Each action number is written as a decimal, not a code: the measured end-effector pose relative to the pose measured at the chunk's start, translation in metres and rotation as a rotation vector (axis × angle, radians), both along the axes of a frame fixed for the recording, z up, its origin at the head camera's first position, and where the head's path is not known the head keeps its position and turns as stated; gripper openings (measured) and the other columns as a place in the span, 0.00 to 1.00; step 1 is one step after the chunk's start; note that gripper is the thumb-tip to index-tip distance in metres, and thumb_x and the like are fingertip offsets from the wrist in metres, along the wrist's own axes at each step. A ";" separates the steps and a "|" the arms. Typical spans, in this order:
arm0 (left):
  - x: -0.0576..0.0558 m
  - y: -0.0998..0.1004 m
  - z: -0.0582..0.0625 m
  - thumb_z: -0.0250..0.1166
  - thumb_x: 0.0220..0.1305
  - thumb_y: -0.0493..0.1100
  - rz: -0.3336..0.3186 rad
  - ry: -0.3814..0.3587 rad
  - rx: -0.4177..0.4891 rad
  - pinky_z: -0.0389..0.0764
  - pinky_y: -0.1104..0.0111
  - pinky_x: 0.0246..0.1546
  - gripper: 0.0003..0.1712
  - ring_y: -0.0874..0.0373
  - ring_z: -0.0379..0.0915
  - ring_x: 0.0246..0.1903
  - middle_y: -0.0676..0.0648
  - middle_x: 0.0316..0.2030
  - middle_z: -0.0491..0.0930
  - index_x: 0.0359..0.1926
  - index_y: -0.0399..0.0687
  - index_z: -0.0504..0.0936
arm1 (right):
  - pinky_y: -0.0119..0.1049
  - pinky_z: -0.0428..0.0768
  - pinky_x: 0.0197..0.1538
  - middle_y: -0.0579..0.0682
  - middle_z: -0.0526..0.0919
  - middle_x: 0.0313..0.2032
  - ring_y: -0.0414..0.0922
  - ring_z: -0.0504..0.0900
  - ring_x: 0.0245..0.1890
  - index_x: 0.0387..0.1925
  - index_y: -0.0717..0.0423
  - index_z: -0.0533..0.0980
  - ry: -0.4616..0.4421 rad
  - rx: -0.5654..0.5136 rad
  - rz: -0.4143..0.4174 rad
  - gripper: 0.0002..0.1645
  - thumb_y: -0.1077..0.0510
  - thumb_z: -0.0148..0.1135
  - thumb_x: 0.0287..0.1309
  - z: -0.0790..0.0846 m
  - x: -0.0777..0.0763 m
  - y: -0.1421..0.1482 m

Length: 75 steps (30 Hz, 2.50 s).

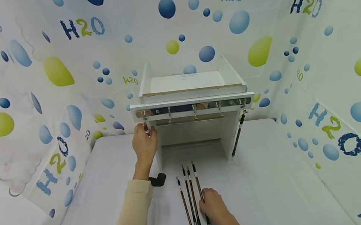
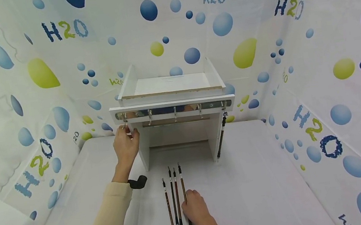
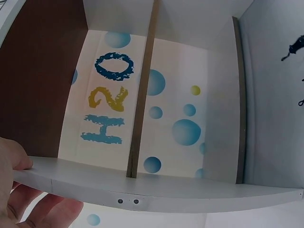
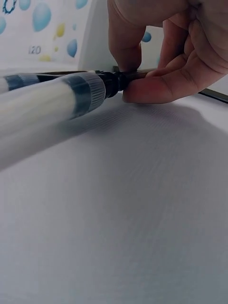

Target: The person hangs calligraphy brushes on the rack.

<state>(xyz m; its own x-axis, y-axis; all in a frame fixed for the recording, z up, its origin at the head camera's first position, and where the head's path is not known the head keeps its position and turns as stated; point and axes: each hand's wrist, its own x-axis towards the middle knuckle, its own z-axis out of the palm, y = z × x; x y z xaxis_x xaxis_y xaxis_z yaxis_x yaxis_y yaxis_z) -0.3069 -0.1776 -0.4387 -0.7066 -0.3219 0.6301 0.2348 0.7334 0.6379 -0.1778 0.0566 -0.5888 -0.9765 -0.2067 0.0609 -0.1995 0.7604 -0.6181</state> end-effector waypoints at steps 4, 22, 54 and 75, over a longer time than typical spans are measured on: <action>0.000 0.000 0.000 0.62 0.65 0.40 -0.002 -0.003 -0.004 0.82 0.42 0.36 0.15 0.38 0.87 0.36 0.33 0.39 0.81 0.45 0.30 0.77 | 0.37 0.78 0.28 0.60 0.82 0.34 0.45 0.79 0.28 0.46 0.74 0.78 0.001 0.013 -0.016 0.19 0.64 0.64 0.53 0.003 -0.002 0.003; 0.001 0.000 -0.002 0.63 0.64 0.39 0.014 0.038 -0.023 0.81 0.42 0.35 0.14 0.37 0.86 0.34 0.33 0.38 0.81 0.43 0.30 0.77 | 0.27 0.71 0.23 0.50 0.76 0.29 0.36 0.72 0.23 0.50 0.72 0.77 0.033 -0.067 -0.086 0.21 0.65 0.64 0.54 0.021 -0.004 0.014; 0.001 0.001 -0.001 0.62 0.64 0.39 -0.002 -0.010 -0.013 0.82 0.43 0.34 0.15 0.37 0.86 0.36 0.32 0.40 0.81 0.46 0.30 0.77 | 0.26 0.68 0.20 0.49 0.79 0.33 0.32 0.67 0.20 0.55 0.68 0.74 0.178 -0.092 -0.142 0.23 0.63 0.64 0.59 0.059 -0.004 0.022; 0.000 0.000 -0.001 0.63 0.63 0.39 0.001 0.034 -0.028 0.81 0.43 0.32 0.15 0.37 0.86 0.34 0.30 0.39 0.81 0.45 0.29 0.76 | 0.26 0.73 0.24 0.49 0.79 0.33 0.36 0.76 0.26 0.53 0.62 0.74 0.307 -0.177 -0.141 0.20 0.64 0.66 0.58 0.088 -0.004 0.027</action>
